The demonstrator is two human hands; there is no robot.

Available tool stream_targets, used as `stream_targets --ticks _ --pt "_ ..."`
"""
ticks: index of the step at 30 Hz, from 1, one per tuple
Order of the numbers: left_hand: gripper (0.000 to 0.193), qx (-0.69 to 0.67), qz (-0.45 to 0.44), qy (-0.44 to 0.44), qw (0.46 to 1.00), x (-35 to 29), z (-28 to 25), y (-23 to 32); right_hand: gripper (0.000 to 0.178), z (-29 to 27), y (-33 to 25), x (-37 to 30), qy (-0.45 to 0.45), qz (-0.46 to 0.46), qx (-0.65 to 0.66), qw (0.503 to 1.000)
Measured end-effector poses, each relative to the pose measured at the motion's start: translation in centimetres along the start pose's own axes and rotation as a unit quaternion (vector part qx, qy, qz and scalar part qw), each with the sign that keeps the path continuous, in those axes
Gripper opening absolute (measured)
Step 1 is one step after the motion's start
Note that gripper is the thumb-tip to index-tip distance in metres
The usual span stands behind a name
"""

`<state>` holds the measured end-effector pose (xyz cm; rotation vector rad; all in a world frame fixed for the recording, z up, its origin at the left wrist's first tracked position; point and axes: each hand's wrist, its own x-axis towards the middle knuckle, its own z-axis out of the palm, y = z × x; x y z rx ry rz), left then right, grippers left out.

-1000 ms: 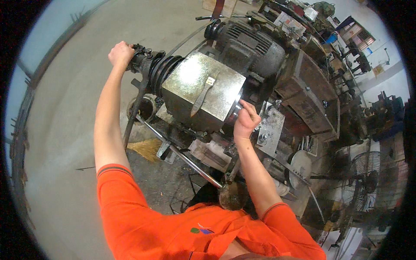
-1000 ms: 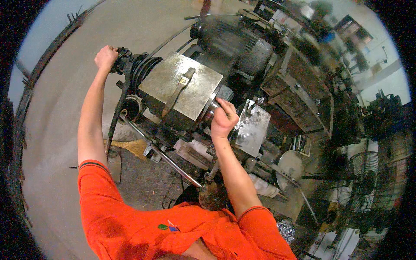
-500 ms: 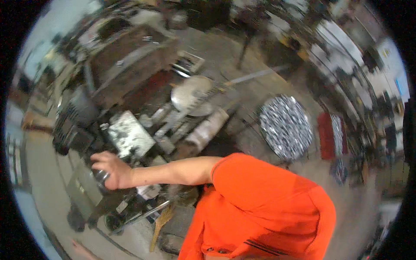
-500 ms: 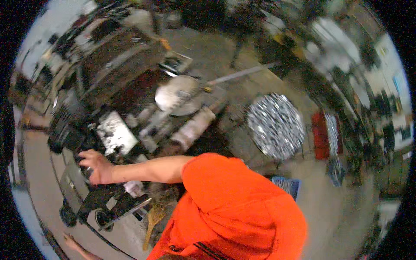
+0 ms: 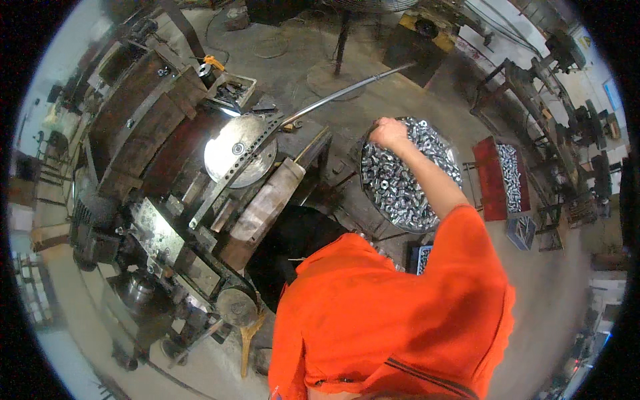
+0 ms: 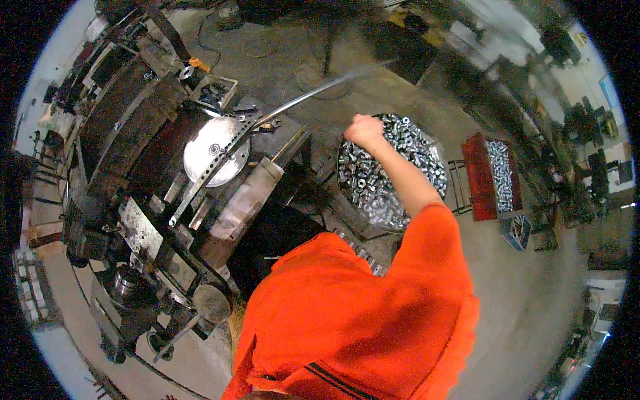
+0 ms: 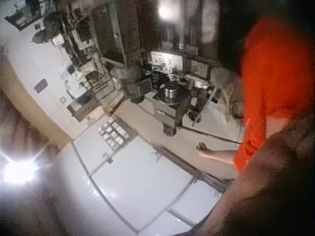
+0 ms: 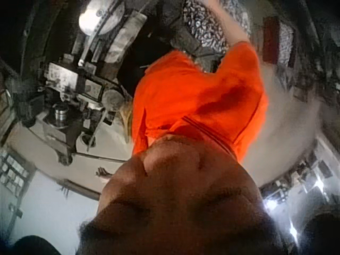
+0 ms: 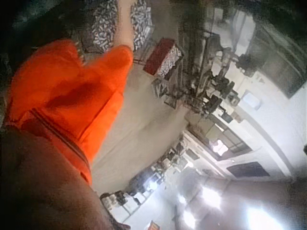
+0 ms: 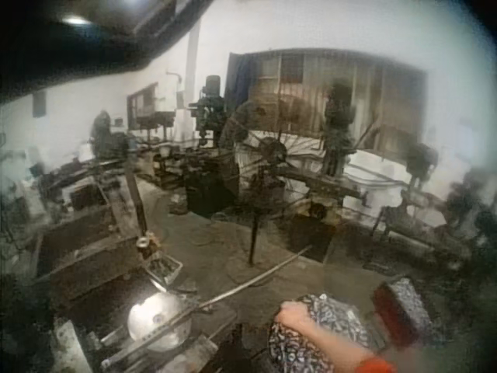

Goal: The person operates a metal turning machine, repeatedly inserting small metal pieces into the chuck and using a long metal rod to adjust the machine. The person handles the metal pieces one at a time and moves them between the machine and a nearby container.

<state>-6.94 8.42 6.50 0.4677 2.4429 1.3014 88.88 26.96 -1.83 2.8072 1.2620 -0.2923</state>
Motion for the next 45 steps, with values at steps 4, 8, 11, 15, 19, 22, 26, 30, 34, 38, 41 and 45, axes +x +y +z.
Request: stream_targets --ticks 4,8,11,15,19,22,26,30,34,38,41,45 --pt "0.048 -0.029 0.01 -0.039 0.999 -1.5 0.4 3.0 0.05 1.5 2.3 4.1 -0.139 0.07 0.015 0.988" --pt "0.049 -0.029 0.046 -0.085 0.995 -4.3 -0.4 5.0 0.049 1.8 1.3 5.6 -0.135 0.073 0.033 0.988" --pt "0.048 0.005 0.105 -0.139 0.985 -6.7 1.0 6.9 0.047 2.2 2.4 6.8 -0.097 0.091 0.047 0.99" --pt "0.046 0.1 0.183 -0.183 0.961 -9.0 1.3 8.2 0.039 -0.7 3.0 5.4 0.017 0.072 0.091 0.993" --pt "0.043 0.105 0.269 -0.163 0.943 -21.0 7.9 16.5 0.027 -4.6 0.7 0.0 -0.103 -0.133 0.513 0.842" --pt "0.032 -0.139 0.195 -0.252 0.938 -25.6 15.4 16.9 0.032 -6.4 -9.1 -7.1 -0.122 -0.351 0.594 0.714" --pt "0.035 -0.101 0.172 -0.482 0.853 -31.3 27.1 19.2 0.034 -6.5 -20.6 -16.2 -0.144 -0.569 0.564 0.581" --pt "0.039 -0.324 -0.07 -0.646 0.687 -33.7 32.2 16.8 0.03 -6.7 -26.5 -21.0 -0.067 -0.682 0.52 0.509" --pt "0.037 -0.462 -0.176 -0.589 0.639 -34.7 31.2 15.8 0.03 -5.3 -28.0 -23.1 -0.051 -0.686 0.502 0.524" --pt "0.037 -0.44 -0.073 -0.558 0.699 -33.3 30.2 16.0 0.035 -6.0 -28.6 -24.6 -0.018 -0.71 0.446 0.545" --pt "0.033 -0.342 0.099 -0.451 0.818 -32.1 29.9 15.9 0.039 -6.8 -28.4 -25.2 -0.013 -0.74 0.386 0.55" --pt "0.035 -0.156 0.244 -0.371 0.882 -30.6 29.4 16.3 0.037 -7.0 -30.3 -25.0 -0.06 -0.744 0.371 0.552"
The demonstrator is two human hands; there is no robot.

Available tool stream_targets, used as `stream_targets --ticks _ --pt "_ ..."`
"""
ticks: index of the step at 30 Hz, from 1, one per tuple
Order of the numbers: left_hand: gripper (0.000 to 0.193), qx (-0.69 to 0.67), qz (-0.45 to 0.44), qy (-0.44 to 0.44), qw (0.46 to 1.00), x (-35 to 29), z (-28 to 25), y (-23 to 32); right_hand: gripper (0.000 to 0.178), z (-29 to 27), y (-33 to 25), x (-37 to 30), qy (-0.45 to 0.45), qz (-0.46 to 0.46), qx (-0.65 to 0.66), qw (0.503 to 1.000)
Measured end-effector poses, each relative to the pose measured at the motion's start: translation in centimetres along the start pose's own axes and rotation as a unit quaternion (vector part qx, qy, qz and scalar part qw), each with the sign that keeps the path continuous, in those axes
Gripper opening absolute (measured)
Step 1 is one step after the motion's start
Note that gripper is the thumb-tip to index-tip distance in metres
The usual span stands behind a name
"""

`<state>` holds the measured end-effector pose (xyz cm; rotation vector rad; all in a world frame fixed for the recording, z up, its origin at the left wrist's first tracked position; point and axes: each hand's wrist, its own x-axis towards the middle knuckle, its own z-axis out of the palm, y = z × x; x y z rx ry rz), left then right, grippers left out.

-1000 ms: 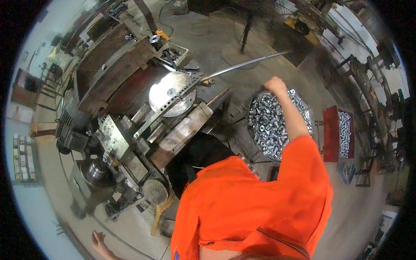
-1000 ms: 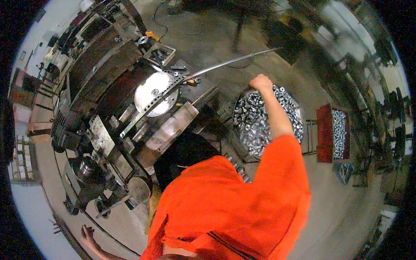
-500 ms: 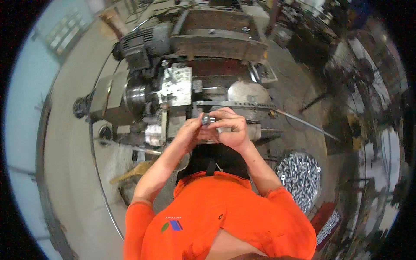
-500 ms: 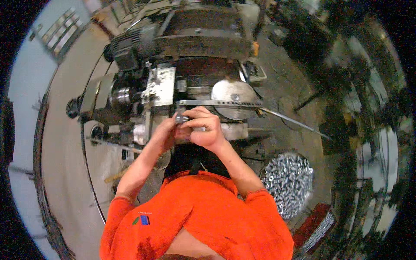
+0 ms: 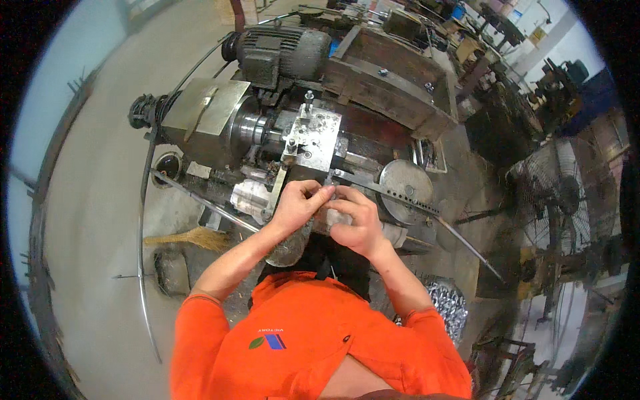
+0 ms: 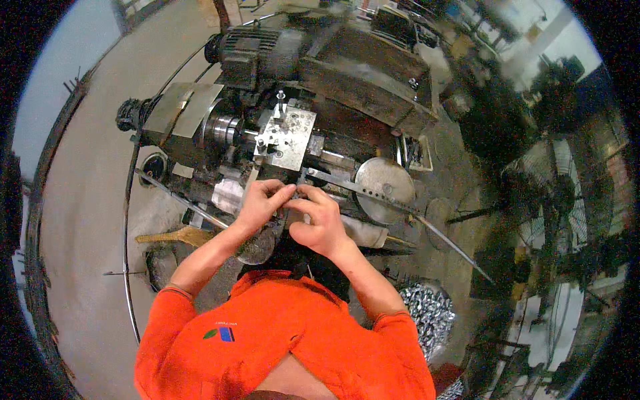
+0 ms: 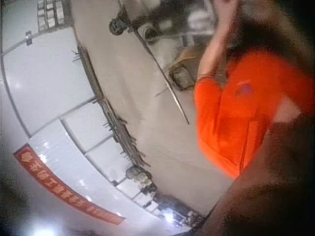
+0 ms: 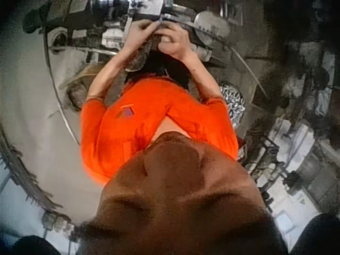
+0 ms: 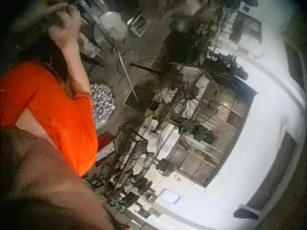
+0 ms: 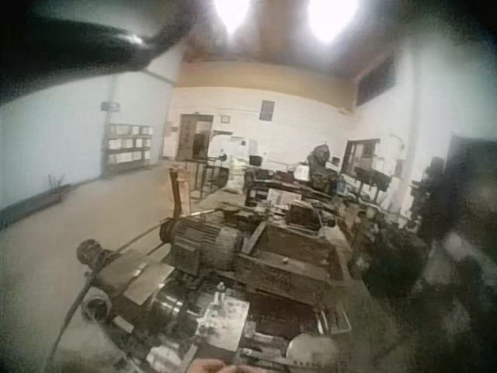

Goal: The person operates a metal turning machine, repeatedly inserting small metal pieces into the chuck and using a long metal rod to adjust the machine. The person handles the metal pieces one at a time and moves them between the machine and a nearby container.

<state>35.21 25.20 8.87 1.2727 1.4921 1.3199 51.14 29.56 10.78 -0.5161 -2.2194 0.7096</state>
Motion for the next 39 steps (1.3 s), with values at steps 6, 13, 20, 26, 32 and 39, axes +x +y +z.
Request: stream_targets --ticks 6,13,20,26,32,39 --pt "0.037 0.136 0.029 -0.029 0.99 0.0 -3.1 0.6 0.023 0.3 0.9 3.4 -0.143 0.034 0.094 0.985" --pt "0.031 0.207 -0.022 0.023 0.978 -3.1 -16.0 2.1 0.016 4.3 2.5 11.6 -0.133 -0.197 -0.043 0.97" --pt "0.026 0.552 -0.151 0.276 0.772 -16.9 -32.0 -4.1 0.02 11.6 7.8 18.5 -0.284 0.036 -0.197 0.938" --pt "0.036 0.307 -0.224 0.322 0.867 -26.5 -30.7 -9.8 0.022 13.1 8.1 19.0 -0.245 0.048 -0.106 0.963" --pt "0.017 0.488 -0.294 0.3 0.765 -24.1 -30.9 -12.1 0.009 12.7 8.2 20.0 -0.164 -0.125 -0.142 0.968" --pt "0.01 0.64 -0.318 0.234 0.659 -25.9 -37.1 -14.2 0.022 12.3 6.6 18.6 -0.132 0.07 -0.069 0.986"
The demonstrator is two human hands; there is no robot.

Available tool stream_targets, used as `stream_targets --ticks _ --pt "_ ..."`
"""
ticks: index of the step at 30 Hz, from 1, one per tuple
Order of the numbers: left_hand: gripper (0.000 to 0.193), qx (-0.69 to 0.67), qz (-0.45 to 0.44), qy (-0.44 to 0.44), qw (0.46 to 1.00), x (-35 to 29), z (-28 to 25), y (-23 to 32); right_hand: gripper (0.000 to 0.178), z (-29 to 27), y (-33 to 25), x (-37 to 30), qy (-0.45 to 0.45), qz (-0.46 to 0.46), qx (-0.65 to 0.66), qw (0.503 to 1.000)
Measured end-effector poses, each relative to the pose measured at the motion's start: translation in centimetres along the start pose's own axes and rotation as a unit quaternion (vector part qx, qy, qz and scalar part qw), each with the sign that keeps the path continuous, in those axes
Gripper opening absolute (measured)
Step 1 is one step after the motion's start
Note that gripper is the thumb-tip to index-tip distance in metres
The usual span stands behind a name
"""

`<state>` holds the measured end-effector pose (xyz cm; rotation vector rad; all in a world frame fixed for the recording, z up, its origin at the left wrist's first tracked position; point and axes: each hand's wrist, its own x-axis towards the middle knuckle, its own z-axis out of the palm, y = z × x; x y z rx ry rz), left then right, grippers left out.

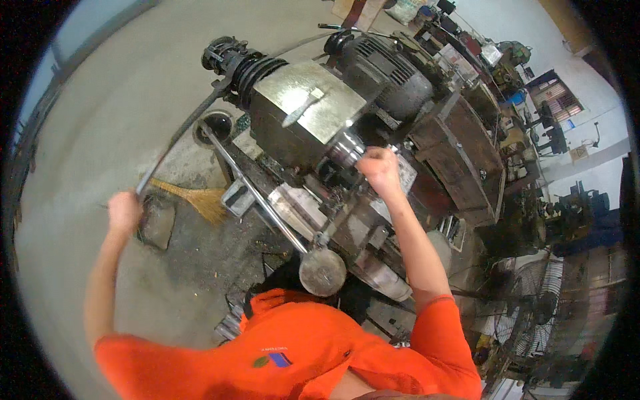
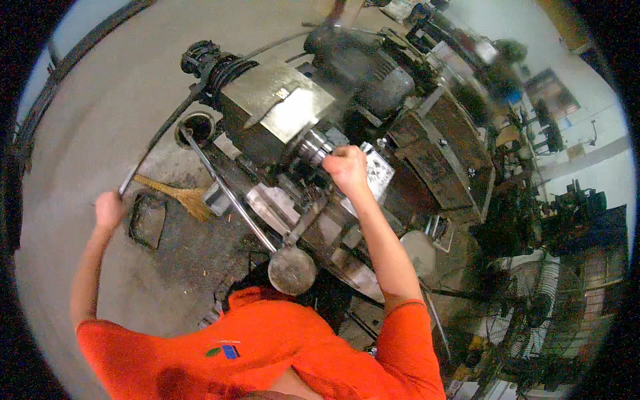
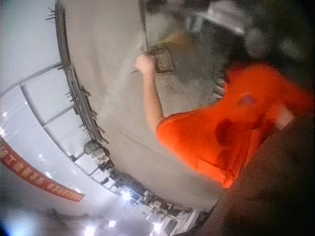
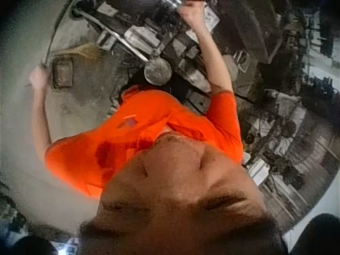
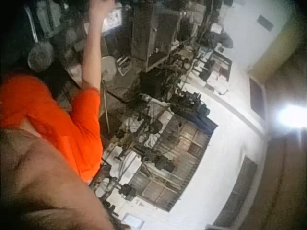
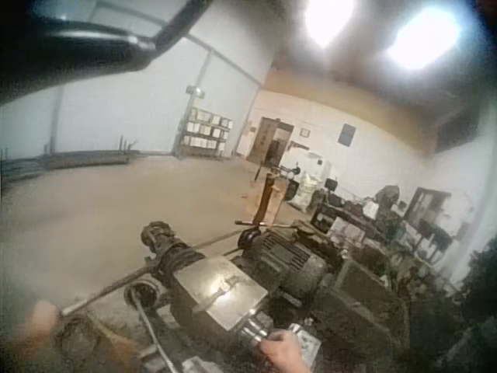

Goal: The person operates a metal turning machine, repeatedly inserting small metal pieces into the chuck and using a long metal rod to adjust the machine. The person handles the metal pieces one at a time and moves them between the machine and a nearby container.

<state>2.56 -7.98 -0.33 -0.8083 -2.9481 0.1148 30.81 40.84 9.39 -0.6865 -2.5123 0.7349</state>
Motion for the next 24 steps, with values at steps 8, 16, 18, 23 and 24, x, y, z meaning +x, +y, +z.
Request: stream_targets --ticks 8,16,18,23,24 --pt "0.01 0.109 0.113 0.133 0.979 9.8 1.6 -8.4 0.021 -0.2 -0.2 0.2 -0.027 0.034 -0.024 0.999" --pt "0.024 -0.209 0.095 0.356 0.906 10.8 -2.2 4.3 0.016 -3.1 1.2 -3.9 0.103 -0.097 -0.043 0.989" --pt "0.024 -0.35 0.074 0.365 0.86 8.7 2.7 8.0 0.015 -5.2 0.5 -7.3 0.119 0.012 0.057 0.991" --pt "0.045 -0.205 0.076 -0.146 0.965 4.8 17.8 18.8 0.014 -10.9 5.8 -17.7 0.18 0.113 -0.015 0.977" --pt "0.036 -0.159 0.169 -0.107 0.967 3.4 19.1 20.0 0.014 -12.1 6.6 -19.9 0.189 0.139 -0.05 0.971"
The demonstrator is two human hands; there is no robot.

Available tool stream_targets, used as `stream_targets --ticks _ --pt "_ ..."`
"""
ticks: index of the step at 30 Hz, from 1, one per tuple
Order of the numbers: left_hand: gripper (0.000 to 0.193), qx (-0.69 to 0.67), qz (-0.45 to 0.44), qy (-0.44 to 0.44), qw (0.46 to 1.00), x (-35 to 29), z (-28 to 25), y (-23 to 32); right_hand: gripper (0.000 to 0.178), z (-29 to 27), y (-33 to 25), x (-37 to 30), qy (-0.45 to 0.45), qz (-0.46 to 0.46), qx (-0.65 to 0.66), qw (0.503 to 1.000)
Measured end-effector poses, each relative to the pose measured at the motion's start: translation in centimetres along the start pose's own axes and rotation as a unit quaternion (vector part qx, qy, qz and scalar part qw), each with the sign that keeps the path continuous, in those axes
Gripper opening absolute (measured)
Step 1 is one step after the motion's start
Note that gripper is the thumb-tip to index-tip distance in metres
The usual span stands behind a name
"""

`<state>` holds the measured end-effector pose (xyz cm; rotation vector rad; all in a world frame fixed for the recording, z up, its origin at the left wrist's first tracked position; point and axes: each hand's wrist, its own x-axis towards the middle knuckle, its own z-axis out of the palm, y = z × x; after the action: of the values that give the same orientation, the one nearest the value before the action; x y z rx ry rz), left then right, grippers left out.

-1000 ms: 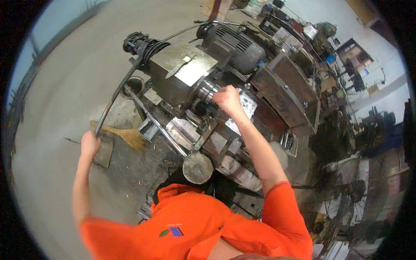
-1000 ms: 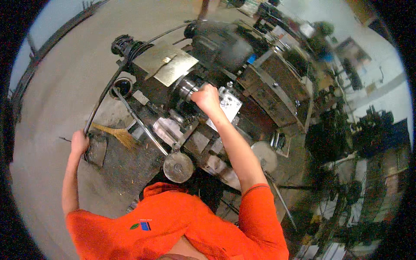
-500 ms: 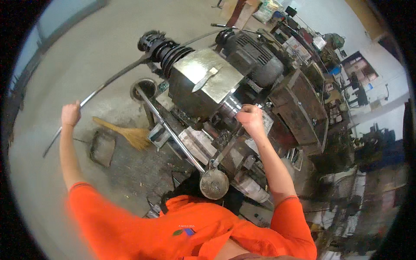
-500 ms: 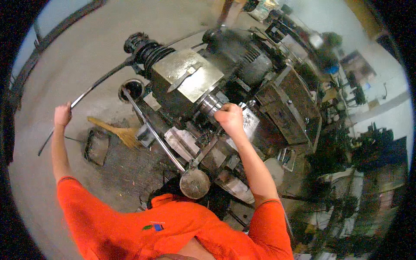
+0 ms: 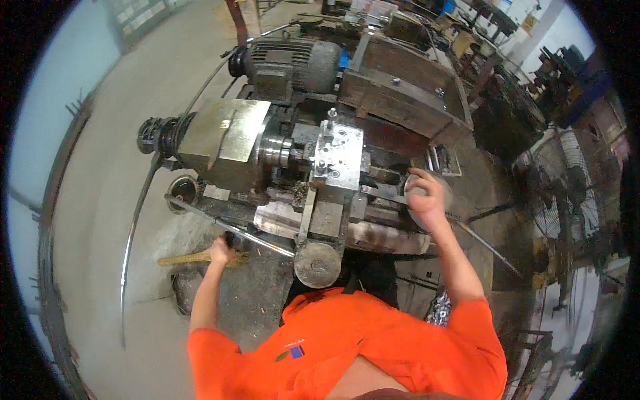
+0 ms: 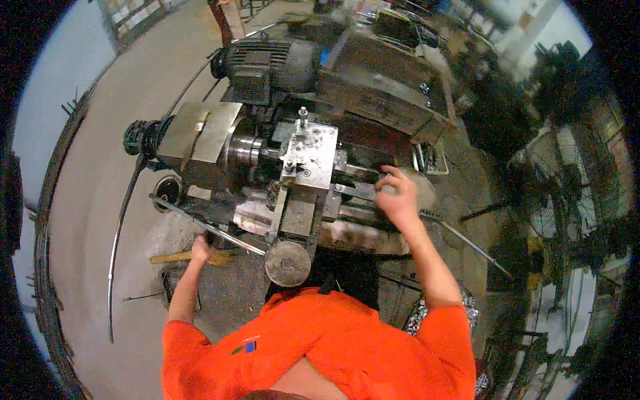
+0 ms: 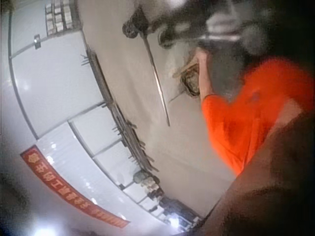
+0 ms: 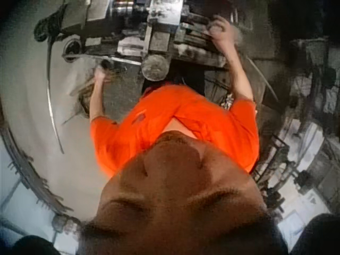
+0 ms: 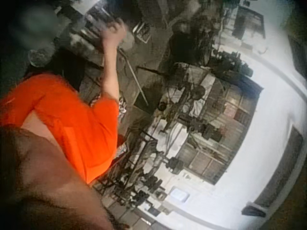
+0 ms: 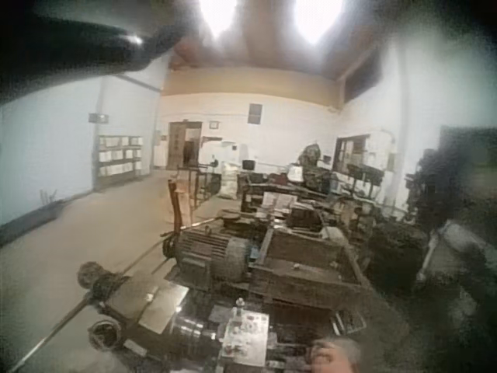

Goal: The person operates a metal turning machine, repeatedly inserting small metal pieces into the chuck and using a long metal rod to adjust the machine. The person handles the metal pieces one at a time and moves them between the machine and a nearby container.

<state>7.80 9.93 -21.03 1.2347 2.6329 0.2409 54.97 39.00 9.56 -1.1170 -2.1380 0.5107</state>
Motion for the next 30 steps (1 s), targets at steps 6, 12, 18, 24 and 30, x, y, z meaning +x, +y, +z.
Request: stream_targets --ticks 6,12,18,24,30 --pt "0.015 0.268 0.112 -0.121 0.949 3.6 -6.1 1.1 0.029 -7.3 9.8 -6.4 0.012 0.16 -0.124 0.979" --pt "0.034 -0.002 0.022 -0.005 1.0 2.3 -11.0 1.4 0.047 -13.8 24.2 -15.7 -0.063 0.299 -0.451 0.839" --pt "0.042 -0.53 -0.136 0.147 0.824 2.0 -14.7 1.6 0.032 -11.9 25.8 -21.4 -0.03 0.286 -0.455 0.843" --pt "0.028 -0.618 -0.207 0.179 0.737 3.2 -13.4 9.0 0.036 -8.5 18.3 -26.2 0.0 0.349 -0.418 0.839" --pt "0.023 -0.603 -0.178 0.198 0.752 2.5 -14.6 10.3 0.036 -5.5 10.3 -27.3 0.01 0.402 -0.293 0.867"
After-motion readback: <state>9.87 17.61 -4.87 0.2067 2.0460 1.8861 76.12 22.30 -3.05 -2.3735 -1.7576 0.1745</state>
